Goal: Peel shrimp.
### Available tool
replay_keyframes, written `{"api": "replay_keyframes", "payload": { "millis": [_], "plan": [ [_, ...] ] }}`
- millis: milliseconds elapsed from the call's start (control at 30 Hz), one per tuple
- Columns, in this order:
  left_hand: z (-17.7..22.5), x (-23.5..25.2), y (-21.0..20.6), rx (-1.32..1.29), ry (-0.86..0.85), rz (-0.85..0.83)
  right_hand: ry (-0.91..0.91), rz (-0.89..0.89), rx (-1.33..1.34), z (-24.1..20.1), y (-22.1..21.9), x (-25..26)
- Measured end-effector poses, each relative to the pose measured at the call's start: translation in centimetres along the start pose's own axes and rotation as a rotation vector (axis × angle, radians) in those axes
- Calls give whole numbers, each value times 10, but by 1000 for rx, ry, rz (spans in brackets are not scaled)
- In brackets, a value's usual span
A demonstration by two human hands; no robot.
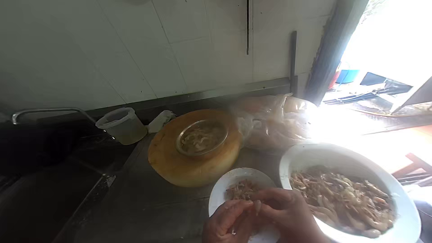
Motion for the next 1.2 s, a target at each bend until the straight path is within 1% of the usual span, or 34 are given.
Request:
{"api": "replay_keyframes", "payload": {
  "millis": [67,100,200,233,300,333,367,400,467,500,533,567,633,700,767,833,867,967,1033,1100,1133,1167,1200],
  "plan": [
    [-5,0,-1,-82,113,-41,30,-21,-8,-1,0,1],
    [-10,0,-4,-166,207,-84,39,-29,-15,0,0,1],
    [-35,-5,-16,-566,573,-195,8,-52,39,3,-2,1],
    [-42,-6,-19,-675,662,-215,-5,-56,71,4,-2,2],
    [-50,-8,-22,-779,743,-241,-21,-63,108,4,-3,2],
    [-51,-8,-21,-761,737,-246,-29,-70,106,4,-3,2],
    [-50,-6,-18,-684,695,-234,-36,-80,96,4,-3,2],
    [-45,-3,-13,-543,612,-201,-44,-92,83,3,-3,2],
    [-30,3,1,-201,378,-95,-65,-99,8,4,-3,1],
    [-22,5,5,-86,280,-58,-58,-97,-54,5,-2,0],
    [-15,7,5,-26,231,-59,-37,-100,-126,4,-1,0],
    [-13,9,2,-7,230,-97,-5,-113,-191,3,-2,0],
    [-20,10,-5,-43,325,-192,57,-163,-255,0,-8,-1],
    [-32,13,-9,-153,448,-253,86,-207,-229,-3,-15,0],
    [-40,14,-12,-272,529,-303,58,-236,-134,-3,-16,0],
    [-44,14,-10,-365,581,-289,44,-232,-4,-4,-14,-1],
    [-45,15,-6,-396,606,-247,56,-216,28,-5,-10,-1],
    [-49,19,9,-415,627,-113,107,-156,1,-10,5,2],
    [-47,24,15,-376,581,-82,182,-123,-169,-13,14,5],
    [-43,27,18,-295,509,-77,251,-144,-539,-14,18,5],
    [-40,29,19,-257,474,-74,248,-179,-746,-12,16,4],
    [-36,32,21,-224,438,-63,213,-225,-898,-7,11,3],
    [-32,36,24,-189,400,-43,175,-277,-996,-1,6,3]
  ]
}}
Point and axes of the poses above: each hand's wrist, its own x-axis towards the middle knuckle, its own y-axis out of the back of the hand, z = x × y, the point moved 10 cm from there along x, towards the middle knuckle, and after that the axes turned 11 degrees about y, right-handed, at the moved point
